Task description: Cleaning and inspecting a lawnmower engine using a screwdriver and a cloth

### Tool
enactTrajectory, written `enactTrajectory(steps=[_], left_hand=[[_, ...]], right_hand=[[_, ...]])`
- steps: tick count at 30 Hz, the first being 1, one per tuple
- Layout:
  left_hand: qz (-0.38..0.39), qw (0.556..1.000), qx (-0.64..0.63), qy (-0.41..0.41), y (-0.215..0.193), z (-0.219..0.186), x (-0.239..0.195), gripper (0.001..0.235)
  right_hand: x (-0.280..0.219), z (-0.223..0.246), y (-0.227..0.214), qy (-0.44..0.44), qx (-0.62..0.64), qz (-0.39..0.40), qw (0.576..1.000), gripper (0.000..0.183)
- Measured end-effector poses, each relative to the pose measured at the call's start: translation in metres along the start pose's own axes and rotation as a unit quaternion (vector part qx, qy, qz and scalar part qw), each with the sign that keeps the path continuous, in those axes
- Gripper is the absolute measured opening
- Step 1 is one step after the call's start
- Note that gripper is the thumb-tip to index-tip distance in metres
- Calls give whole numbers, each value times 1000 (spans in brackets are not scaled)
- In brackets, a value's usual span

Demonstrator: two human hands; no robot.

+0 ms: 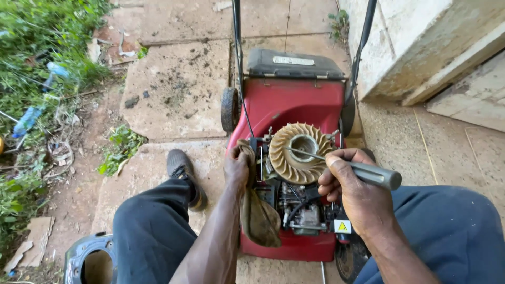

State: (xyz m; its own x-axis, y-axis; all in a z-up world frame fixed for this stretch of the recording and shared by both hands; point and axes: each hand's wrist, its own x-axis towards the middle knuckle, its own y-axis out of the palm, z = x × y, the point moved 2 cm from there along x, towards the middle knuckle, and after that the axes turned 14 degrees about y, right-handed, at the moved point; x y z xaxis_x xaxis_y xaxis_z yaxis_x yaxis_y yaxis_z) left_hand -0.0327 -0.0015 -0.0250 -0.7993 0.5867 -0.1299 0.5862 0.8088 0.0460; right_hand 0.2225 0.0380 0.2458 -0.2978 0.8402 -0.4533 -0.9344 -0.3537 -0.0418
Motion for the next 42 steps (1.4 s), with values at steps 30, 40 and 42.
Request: enactTrajectory(steps=[30,40,42], left_hand=[[210,812,439,321,12,-67,-3,24],[266,722,409,489,7,-35,28,5],[193,783,395,441,15,-35,21,3]], right_hand=[[-15,12,3,32,27,-7,999,16],[-9,3,-9,0,5,-27,1000,20],[-7,2,-11,0,8,-31,999,20]])
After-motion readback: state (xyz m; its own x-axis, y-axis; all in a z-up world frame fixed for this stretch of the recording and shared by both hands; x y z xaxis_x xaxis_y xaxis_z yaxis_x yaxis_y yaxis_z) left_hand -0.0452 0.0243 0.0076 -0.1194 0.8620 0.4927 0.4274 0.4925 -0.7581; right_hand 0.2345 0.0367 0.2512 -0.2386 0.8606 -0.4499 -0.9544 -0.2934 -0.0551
